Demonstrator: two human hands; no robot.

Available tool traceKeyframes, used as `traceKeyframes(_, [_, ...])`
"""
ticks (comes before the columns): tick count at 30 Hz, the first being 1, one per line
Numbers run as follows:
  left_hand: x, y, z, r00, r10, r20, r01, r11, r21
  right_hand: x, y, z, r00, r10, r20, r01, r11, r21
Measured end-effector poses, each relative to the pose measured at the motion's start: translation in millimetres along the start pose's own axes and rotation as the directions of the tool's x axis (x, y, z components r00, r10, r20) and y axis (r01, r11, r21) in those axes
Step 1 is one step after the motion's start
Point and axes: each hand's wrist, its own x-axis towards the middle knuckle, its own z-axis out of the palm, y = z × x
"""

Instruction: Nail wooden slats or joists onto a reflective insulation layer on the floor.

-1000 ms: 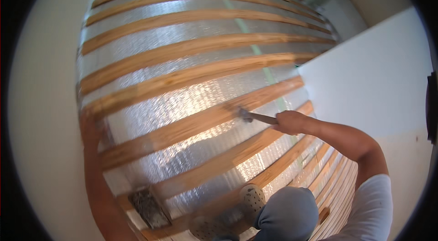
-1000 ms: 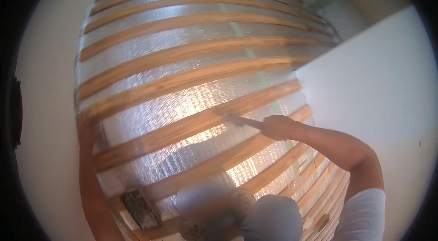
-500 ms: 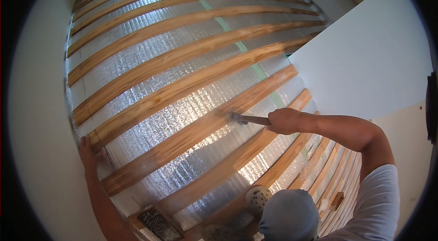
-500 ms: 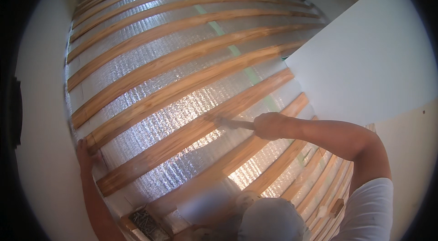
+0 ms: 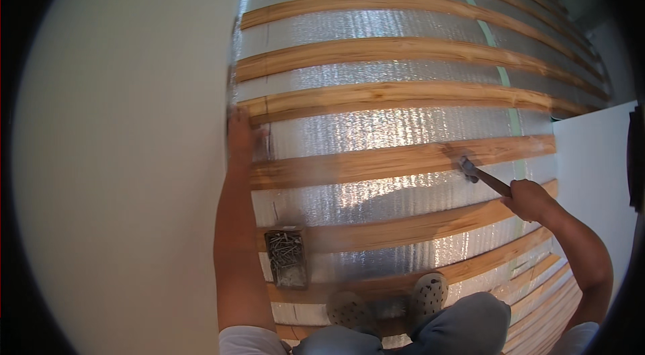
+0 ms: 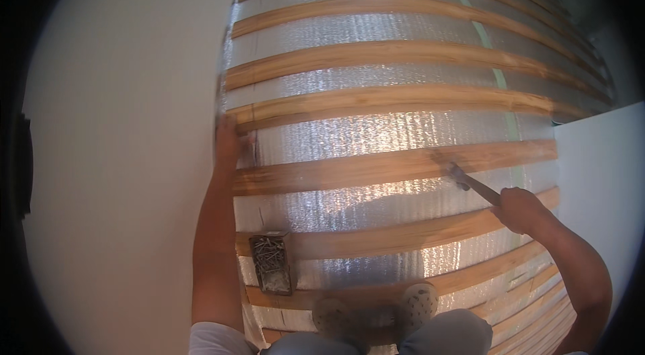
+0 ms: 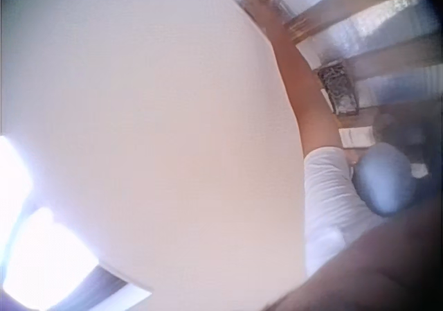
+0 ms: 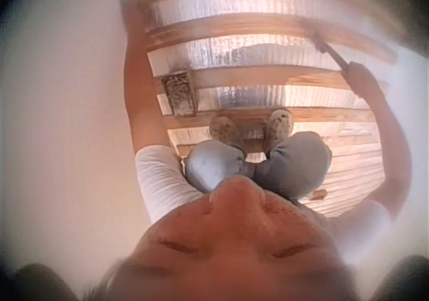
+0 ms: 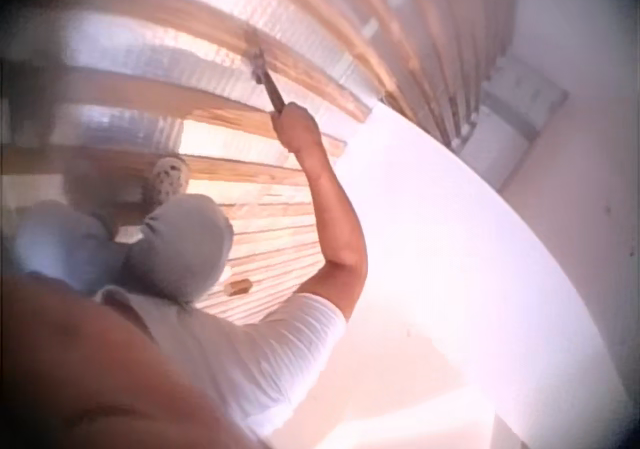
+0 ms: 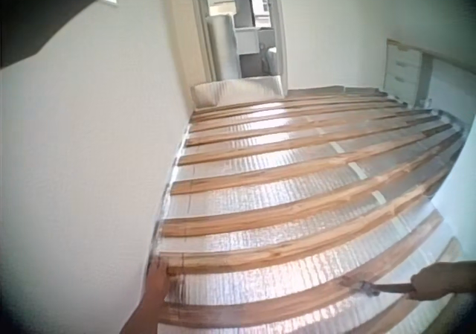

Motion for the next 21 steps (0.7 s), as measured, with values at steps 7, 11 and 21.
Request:
traceKeyframes(7, [-10.7,-6.4,-4.9,0.998,-0.065,-0.014,0.062,0.991,-0.116,-6.5,-16.0,-12.0,0.998,0.041,0.052,-0.043,0.998,0.039])
traceKeyframes(11, [-6.7,0.8,-9.2,0.996,-0.085,0.021,0.086,0.992,-0.093,-3.5,-10.9,-9.7,1.0,0.009,0.029,-0.01,1.0,0.013])
traceKeyframes(21, [-27.9,-9.6,-16.1,0.993,0.026,-0.116,-0.032,0.999,-0.043,3.3,-12.2,-11.0,0.996,-0.083,0.029,0.084,0.996,-0.007])
